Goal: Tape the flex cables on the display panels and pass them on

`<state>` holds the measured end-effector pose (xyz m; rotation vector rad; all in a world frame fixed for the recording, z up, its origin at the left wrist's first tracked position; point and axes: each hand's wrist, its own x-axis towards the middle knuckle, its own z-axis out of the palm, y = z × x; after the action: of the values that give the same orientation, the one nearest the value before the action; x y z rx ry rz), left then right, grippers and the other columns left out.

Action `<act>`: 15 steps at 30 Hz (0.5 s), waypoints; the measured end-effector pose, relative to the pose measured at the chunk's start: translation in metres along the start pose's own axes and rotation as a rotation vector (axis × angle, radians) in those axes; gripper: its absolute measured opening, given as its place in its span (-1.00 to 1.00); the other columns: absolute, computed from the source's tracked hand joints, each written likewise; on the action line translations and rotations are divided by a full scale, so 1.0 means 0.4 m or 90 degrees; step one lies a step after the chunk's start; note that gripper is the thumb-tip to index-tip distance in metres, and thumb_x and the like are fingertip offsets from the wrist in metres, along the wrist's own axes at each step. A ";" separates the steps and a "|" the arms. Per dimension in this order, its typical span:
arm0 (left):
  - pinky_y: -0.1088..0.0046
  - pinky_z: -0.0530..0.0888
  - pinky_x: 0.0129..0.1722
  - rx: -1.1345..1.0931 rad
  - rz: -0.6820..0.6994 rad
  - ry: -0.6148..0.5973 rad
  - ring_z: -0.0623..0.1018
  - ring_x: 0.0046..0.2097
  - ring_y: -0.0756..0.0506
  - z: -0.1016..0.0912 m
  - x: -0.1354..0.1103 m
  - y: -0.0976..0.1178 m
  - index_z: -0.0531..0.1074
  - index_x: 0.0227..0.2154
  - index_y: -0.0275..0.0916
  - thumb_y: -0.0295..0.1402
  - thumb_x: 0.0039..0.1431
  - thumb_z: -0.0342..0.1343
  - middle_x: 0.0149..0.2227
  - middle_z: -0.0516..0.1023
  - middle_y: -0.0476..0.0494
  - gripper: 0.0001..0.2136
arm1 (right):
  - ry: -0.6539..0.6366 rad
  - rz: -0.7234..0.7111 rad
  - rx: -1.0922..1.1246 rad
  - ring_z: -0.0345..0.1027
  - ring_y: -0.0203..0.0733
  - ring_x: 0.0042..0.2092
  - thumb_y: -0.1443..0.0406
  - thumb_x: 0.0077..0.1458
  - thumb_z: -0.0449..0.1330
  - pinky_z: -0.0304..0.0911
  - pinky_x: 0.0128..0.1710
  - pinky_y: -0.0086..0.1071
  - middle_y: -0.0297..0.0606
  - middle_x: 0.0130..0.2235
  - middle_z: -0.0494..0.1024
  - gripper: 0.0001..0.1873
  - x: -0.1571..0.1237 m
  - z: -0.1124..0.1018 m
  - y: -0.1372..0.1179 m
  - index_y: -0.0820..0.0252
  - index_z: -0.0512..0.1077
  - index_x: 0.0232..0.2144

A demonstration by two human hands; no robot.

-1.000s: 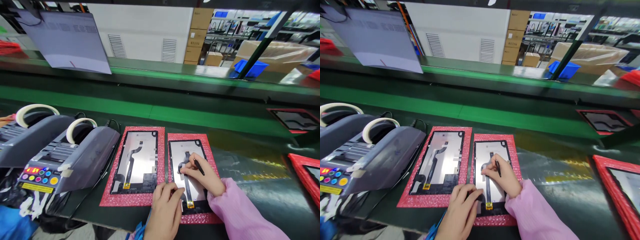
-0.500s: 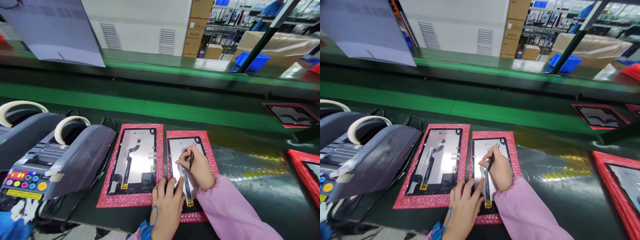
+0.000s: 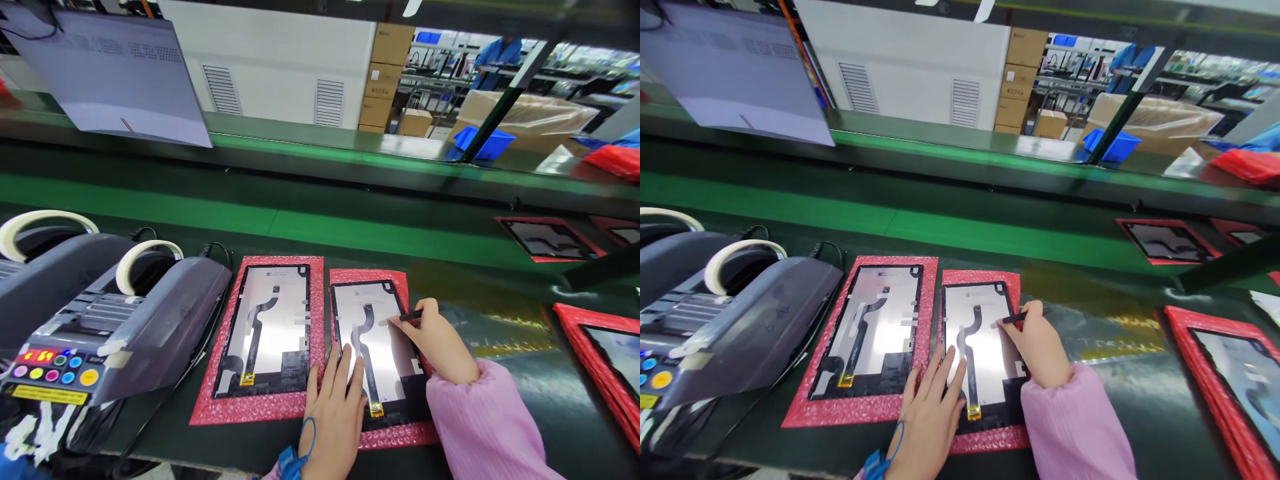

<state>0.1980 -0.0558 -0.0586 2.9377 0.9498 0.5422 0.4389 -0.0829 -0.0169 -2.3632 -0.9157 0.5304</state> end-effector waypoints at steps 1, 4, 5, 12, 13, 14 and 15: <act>0.12 0.37 0.13 0.000 0.002 0.000 0.38 0.29 -0.24 0.000 -0.001 -0.003 0.32 0.28 -0.14 -0.41 0.35 -0.04 0.29 0.43 -0.15 -0.55 | -0.007 -0.004 0.048 0.40 -0.06 -0.47 0.06 0.00 0.30 0.18 -0.45 -0.30 -0.41 -0.50 0.45 -0.56 -0.002 0.008 -0.002 0.00 0.10 -0.32; 0.13 0.36 0.16 -0.006 0.009 0.013 0.39 0.28 -0.24 0.002 0.002 -0.012 0.31 0.29 -0.14 -0.39 0.33 0.00 0.28 0.43 -0.18 -0.53 | -0.012 -0.071 0.222 0.30 -0.17 -0.49 0.01 -0.03 0.32 0.21 -0.47 -0.33 -0.49 -0.49 0.36 -0.53 0.006 0.017 -0.021 0.00 0.12 -0.32; 0.12 0.35 0.18 -0.012 0.006 0.025 0.38 0.29 -0.24 0.005 0.005 -0.014 0.29 0.30 -0.13 -0.39 0.32 0.02 0.29 0.42 -0.18 -0.51 | -0.005 -0.112 0.281 0.29 -0.19 -0.45 0.00 -0.01 0.31 0.24 -0.44 -0.34 -0.48 -0.45 0.36 -0.54 0.017 0.014 -0.033 0.00 0.12 -0.32; 0.15 0.40 0.18 -0.152 0.067 0.067 0.38 0.29 -0.25 0.047 -0.034 -0.005 0.17 0.35 -0.18 -0.40 0.26 0.04 0.26 0.45 -0.23 -0.41 | 0.160 -0.289 0.396 0.42 -0.21 -0.21 -0.04 -0.07 0.38 0.31 -0.19 -0.30 -0.37 -0.27 0.43 -0.42 0.259 -0.073 -0.174 0.00 0.06 -0.33; 0.23 0.44 0.14 -0.206 0.071 0.098 0.45 0.24 -0.22 0.045 -0.057 -0.018 0.22 0.31 -0.17 -0.39 0.28 0.02 0.18 0.52 -0.23 -0.47 | 0.206 -0.260 0.384 0.44 -0.21 -0.19 -0.03 -0.06 0.38 0.29 -0.22 -0.31 -0.31 -0.22 0.45 -0.43 0.312 -0.088 -0.193 0.00 0.07 -0.30; 0.28 0.48 0.09 -0.257 0.046 0.145 0.51 0.17 -0.19 0.036 -0.084 -0.039 0.28 0.26 -0.14 -0.38 0.30 0.00 0.09 0.57 -0.22 -0.53 | 0.227 -0.227 0.360 0.46 -0.20 -0.17 -0.01 0.01 0.34 0.27 -0.26 -0.31 -0.19 -0.14 0.48 -0.47 0.365 -0.098 -0.212 0.04 0.10 -0.22; 0.32 0.51 0.03 -0.296 -0.010 0.205 0.55 0.09 -0.17 0.016 -0.115 -0.069 0.33 0.19 -0.10 -0.38 0.31 -0.02 0.01 0.60 -0.20 -0.60 | 0.257 -0.189 0.325 0.48 -0.18 -0.17 -0.02 0.05 0.30 0.25 -0.31 -0.30 -0.06 -0.09 0.50 -0.46 0.416 -0.105 -0.228 0.09 0.12 -0.14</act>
<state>0.1498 -0.0588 -0.0826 2.4677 0.7368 1.0922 0.5316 0.0766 0.0446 -1.7465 -0.8049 0.1330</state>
